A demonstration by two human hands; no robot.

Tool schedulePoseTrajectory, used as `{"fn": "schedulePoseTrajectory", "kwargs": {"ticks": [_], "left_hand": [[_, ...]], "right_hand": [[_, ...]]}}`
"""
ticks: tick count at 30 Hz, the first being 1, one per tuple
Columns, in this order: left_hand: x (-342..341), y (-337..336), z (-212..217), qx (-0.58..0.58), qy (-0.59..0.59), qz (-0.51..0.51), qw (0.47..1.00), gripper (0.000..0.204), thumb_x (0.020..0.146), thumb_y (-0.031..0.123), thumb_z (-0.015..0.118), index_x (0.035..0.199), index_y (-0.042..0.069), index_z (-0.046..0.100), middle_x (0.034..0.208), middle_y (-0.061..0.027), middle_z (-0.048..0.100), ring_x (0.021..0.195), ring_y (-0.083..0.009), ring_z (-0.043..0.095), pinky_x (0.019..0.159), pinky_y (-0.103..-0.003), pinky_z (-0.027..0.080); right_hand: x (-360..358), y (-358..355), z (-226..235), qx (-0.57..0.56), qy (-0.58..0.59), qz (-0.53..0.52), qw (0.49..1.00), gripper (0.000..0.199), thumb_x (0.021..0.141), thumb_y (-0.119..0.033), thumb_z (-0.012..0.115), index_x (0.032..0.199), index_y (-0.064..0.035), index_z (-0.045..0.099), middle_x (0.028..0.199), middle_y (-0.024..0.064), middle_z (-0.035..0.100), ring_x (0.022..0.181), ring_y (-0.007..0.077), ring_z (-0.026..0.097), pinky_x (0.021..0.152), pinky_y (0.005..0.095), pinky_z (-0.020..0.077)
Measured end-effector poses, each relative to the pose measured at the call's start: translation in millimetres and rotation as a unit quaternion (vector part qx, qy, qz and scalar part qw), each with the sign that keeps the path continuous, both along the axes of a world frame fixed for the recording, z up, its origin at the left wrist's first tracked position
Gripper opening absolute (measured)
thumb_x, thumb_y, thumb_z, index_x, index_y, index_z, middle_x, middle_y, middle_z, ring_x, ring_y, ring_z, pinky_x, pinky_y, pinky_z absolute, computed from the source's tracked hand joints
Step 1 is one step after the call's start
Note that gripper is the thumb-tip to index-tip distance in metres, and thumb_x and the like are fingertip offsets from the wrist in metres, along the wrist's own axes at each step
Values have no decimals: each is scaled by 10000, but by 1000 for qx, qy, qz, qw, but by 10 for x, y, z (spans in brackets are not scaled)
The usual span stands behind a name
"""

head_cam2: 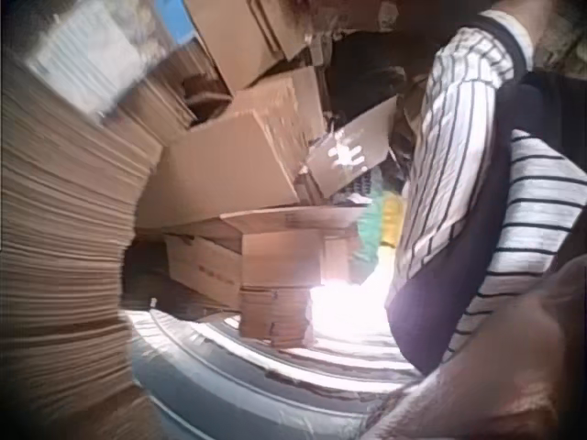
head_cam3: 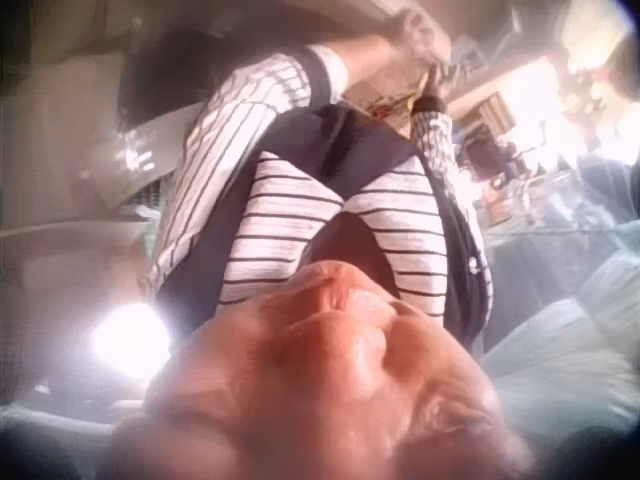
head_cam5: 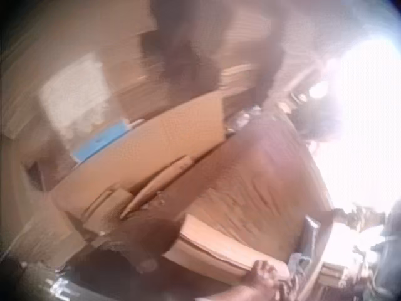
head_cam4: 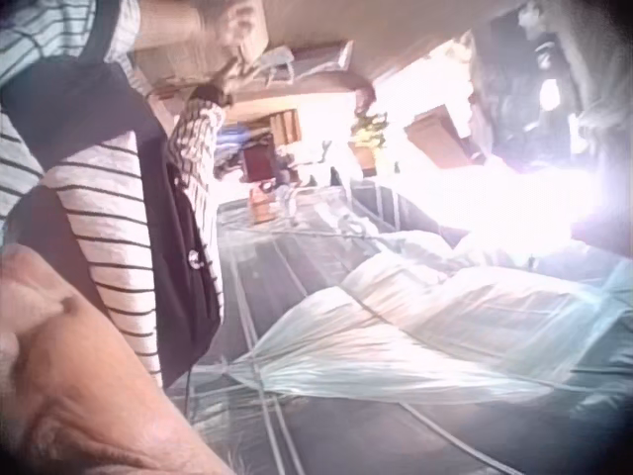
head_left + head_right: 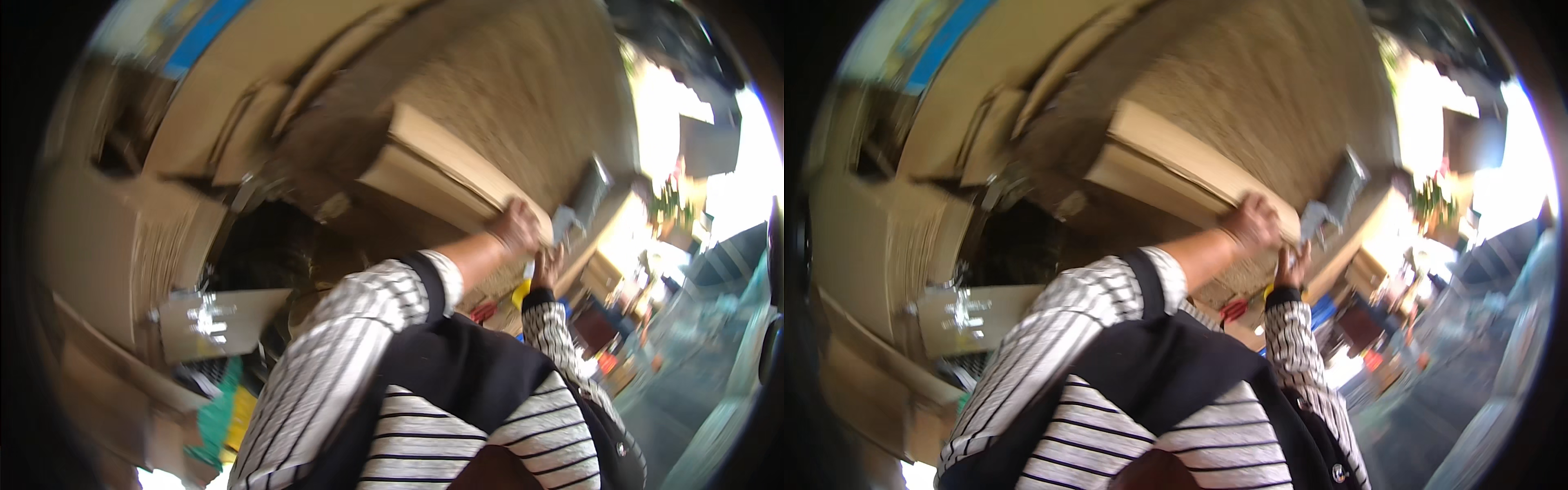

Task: The person wraps a small potted plant in bubble wrap, then rolls it in brown paper and secures the roll with packing tape. The person also handles cardboard pieces and a tape dispenser during the process.

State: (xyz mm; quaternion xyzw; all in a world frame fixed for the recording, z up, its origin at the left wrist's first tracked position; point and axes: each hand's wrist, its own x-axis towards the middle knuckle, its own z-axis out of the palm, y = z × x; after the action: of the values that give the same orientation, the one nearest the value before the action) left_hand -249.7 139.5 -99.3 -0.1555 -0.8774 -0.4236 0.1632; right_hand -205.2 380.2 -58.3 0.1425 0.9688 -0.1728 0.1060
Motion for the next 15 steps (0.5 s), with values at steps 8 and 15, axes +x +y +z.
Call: {"fn": "schedulePoseTrajectory", "kwargs": {"ticks": [8, 15], "left_hand": [[-33, -315, 183, -154, -54, -161, 973, 540, 661, 280, 767, 1154, 151, 588, 1264, -33, 555, 1203, -293, 482, 1020, -466, 340], [-20, -435, 423, -203, -104, -213, 950, 668, 603, 286, 828, 1208, 160, 573, 1315, -21, 520, 1261, -280, 449, 1063, -464, 326]], "right_hand": [[-33, 464, -928, -380, 11, -425, 821, 537, 956, -486, 492, 1205, -27, 617, 928, 71, 666, 807, 211, 608, 676, 336, 473], [117, 308, -1233, -451, 42, -364, 813, 507, 955, -488, 513, 1059, -20, 680, 869, 69, 646, 797, 160, 562, 692, 302, 454]]}}
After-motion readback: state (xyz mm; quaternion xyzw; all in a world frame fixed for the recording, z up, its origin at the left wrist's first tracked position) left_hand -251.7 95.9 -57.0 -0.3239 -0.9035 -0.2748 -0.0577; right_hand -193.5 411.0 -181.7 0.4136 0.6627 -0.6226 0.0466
